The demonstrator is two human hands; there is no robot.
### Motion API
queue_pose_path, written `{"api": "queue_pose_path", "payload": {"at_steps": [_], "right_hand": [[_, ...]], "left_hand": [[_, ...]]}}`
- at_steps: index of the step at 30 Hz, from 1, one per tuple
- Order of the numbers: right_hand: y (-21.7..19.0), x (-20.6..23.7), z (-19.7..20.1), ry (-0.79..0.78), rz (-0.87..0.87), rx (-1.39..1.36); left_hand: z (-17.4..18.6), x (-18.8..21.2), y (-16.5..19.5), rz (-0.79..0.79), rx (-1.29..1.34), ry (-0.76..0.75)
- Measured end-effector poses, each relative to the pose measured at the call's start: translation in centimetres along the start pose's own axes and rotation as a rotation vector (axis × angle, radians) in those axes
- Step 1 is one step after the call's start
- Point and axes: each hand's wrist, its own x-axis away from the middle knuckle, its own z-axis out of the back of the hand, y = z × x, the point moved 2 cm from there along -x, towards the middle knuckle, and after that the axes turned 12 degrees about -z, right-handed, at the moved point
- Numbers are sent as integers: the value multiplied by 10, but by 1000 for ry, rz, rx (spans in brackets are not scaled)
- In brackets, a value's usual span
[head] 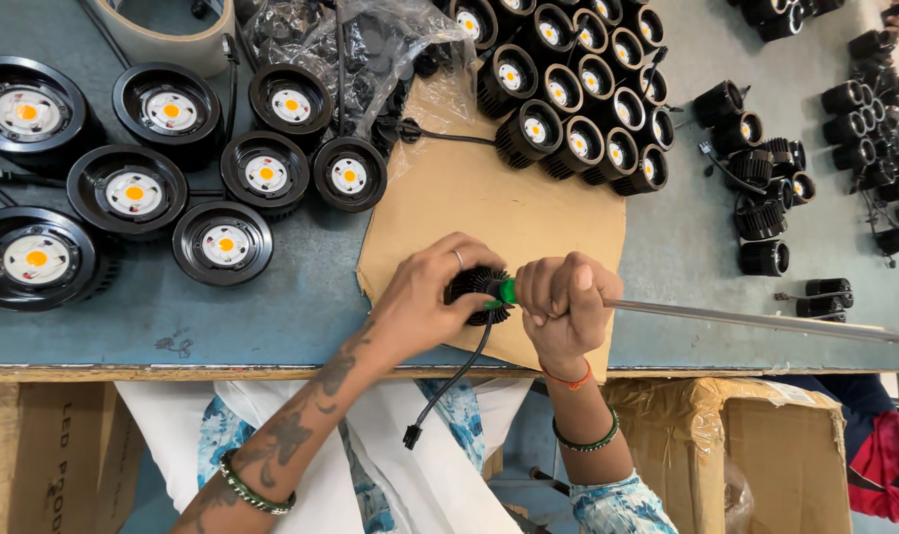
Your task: The person assembles LED light units by inserting a black wire into the back of each unit and tightening it with a green-handled screwdriver. They repeat this process for multiple units, placing each finished unit on the table.
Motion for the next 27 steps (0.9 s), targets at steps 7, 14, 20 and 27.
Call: {"api": "queue_pose_path", "payload": {"at_steps": [7, 14, 20, 27], "right_hand": [[-3, -1, 3, -17, -24, -44], [-6, 17, 23, -29, 33, -130], [0, -1, 7, -66, -39, -2], [-75, -15, -20, -33, 179, -167]], "left_hand": [[1, -24, -2, 125, -116, -209], [-3, -34, -7, 80, -204, -259], [-2, -39, -8, 68, -205, -282], [-3, -41, -13, 152, -203, -326]]}}
